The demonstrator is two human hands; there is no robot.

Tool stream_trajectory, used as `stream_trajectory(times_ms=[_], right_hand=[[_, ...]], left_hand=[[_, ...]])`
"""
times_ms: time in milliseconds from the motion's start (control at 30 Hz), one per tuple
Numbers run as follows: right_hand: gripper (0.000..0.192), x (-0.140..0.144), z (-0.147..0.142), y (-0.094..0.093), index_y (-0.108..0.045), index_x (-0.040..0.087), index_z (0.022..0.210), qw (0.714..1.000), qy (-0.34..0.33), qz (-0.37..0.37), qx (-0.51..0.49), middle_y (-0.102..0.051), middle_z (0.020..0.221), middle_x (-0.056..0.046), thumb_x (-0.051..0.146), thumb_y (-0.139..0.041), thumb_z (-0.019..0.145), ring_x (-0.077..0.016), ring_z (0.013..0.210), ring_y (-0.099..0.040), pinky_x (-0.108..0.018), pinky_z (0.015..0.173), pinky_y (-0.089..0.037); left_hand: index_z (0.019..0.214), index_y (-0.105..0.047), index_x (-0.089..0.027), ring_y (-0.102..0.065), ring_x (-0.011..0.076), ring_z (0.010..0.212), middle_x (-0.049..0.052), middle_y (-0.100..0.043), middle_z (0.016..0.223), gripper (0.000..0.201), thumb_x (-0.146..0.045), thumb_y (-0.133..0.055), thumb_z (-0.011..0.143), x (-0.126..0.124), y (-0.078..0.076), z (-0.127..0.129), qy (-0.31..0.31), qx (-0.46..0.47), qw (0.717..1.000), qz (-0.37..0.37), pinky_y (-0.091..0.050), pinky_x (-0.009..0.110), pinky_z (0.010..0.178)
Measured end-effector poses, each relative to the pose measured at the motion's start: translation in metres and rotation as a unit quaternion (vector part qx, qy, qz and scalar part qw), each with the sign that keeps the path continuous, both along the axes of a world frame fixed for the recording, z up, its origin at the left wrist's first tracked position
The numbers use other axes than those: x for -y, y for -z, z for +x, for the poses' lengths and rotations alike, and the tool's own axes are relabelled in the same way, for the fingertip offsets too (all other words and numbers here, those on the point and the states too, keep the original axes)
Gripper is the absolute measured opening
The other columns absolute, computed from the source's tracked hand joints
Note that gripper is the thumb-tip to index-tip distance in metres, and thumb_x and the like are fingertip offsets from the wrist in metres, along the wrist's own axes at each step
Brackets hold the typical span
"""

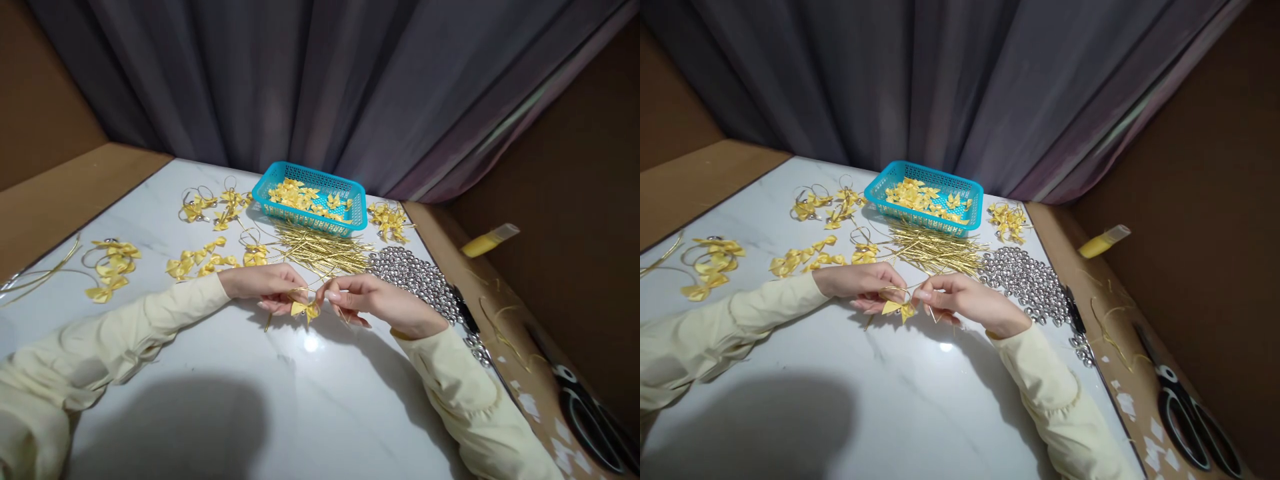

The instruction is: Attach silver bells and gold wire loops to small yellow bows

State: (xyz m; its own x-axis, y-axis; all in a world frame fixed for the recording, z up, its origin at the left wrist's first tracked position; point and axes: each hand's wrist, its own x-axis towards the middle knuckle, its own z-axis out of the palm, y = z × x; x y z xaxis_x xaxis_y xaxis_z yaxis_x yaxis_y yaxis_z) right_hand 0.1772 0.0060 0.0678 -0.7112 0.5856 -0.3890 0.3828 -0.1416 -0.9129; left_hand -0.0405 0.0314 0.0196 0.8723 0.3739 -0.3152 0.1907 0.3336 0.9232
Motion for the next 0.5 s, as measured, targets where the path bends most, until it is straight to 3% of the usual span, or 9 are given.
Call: stream_trajectory(times_ms=[267,500], right_hand=[[0.032,0.0005,0.0013,-0.0033,-0.063,0.01,0.086,0.999,-0.034,-0.015,0.008,-0.043,0.054,0.005,0.039,-0.049,0.088,-0.0052,0.045,-0.036,-0.02,0.047,-0.029],[0.031,-0.0034,0.0046,-0.0017,-0.062,0.012,0.086,1.0,-0.009,-0.016,0.009,-0.043,0.054,0.004,0.04,-0.048,0.088,-0.0062,0.046,-0.036,-0.019,0.043,-0.029]], left_hand=[[0.064,-0.055,-0.011,-0.033,0.0018,0.027,-0.003,-0.051,0.045,0.028,-0.033,-0.058,0.08,-0.0008,0.0023,-0.0005,-0.004,0.022,1.0,-0.01,-0.019,0.013,0.027],[0.06,-0.051,-0.012,-0.032,0.0019,0.027,-0.003,-0.051,0.044,0.029,-0.031,-0.059,0.081,-0.0013,0.0037,-0.0013,-0.008,0.002,1.0,0.001,-0.02,0.013,0.027]])
